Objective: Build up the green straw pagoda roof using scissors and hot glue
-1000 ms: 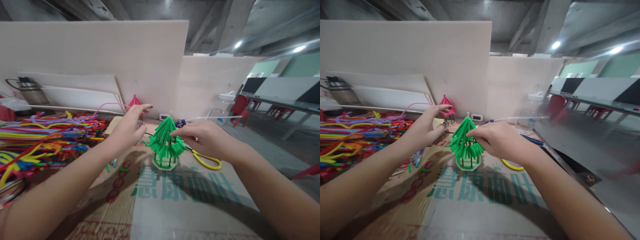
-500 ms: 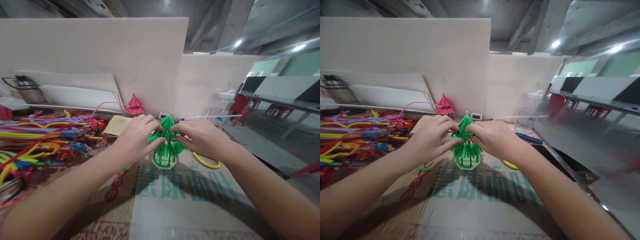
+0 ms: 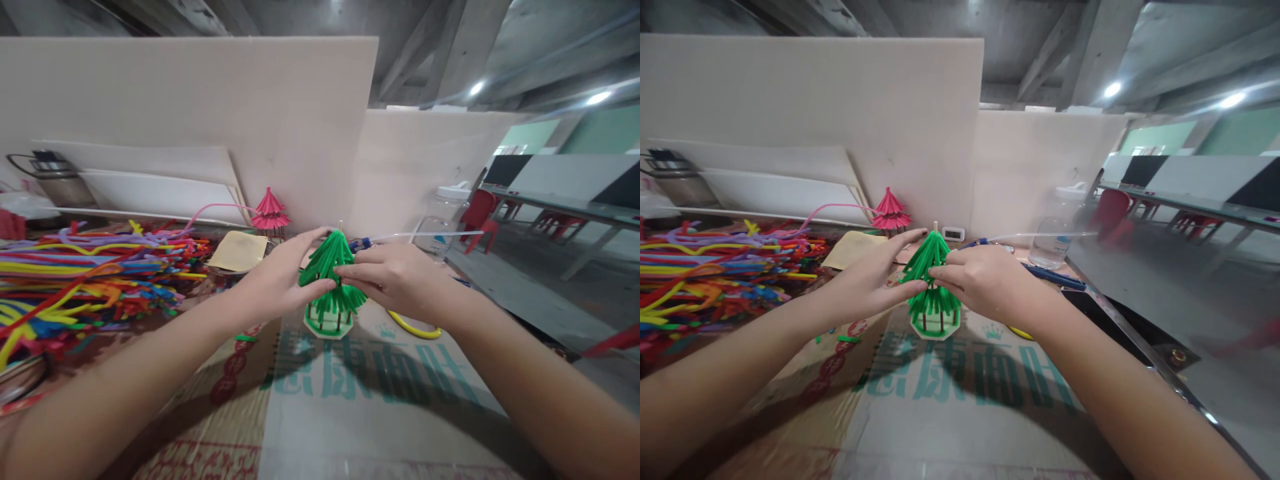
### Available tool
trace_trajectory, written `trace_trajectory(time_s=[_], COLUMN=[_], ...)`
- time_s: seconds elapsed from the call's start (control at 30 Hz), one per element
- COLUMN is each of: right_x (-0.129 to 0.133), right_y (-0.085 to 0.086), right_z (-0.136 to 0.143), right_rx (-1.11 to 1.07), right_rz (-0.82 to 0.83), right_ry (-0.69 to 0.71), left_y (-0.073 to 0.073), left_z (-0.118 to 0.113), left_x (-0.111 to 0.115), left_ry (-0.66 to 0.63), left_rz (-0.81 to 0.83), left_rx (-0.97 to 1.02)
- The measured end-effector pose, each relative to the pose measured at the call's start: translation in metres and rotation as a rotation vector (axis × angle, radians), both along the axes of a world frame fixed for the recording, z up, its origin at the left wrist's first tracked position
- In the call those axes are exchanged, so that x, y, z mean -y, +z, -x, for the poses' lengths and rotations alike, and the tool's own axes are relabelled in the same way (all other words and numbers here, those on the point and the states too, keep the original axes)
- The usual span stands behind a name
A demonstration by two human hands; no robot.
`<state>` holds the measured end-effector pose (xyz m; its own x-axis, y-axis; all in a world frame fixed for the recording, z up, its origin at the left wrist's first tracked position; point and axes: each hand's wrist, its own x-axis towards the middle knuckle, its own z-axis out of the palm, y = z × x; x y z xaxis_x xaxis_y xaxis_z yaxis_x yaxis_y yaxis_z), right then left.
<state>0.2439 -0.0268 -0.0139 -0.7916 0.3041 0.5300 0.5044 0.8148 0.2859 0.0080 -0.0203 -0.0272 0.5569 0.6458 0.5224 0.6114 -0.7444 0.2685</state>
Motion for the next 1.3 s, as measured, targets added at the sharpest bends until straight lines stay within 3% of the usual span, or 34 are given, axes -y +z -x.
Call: trace_trajectory(time_s=[0.17, 0.5, 0.97, 1.3], right_x=[0.001, 0.007, 0.005, 0.01], right_y=[-0.003, 0.006, 0.003, 0.007], right_z=[0.001, 0.001, 0.001, 0.0], right_rx=[0.003, -0.011, -0.017, -0.131], right_rz=[0.012, 0.01, 0.048, 0.049], right_ry=[-0.016, 0.01, 0.012, 0.087], left_y=[-0.002, -0.004, 0.0, 0.019], left_z=[0.001, 0.003, 0.002, -0.001], left_x=[-0.002, -0.005, -0.001, 0.011], left_ry=[-0.049, -0.086, -0.062, -0.099], left_rz=[0.074, 0.007, -0.033, -0.416], left_rx=[-0.018, -0.022, -0.037, 0.052])
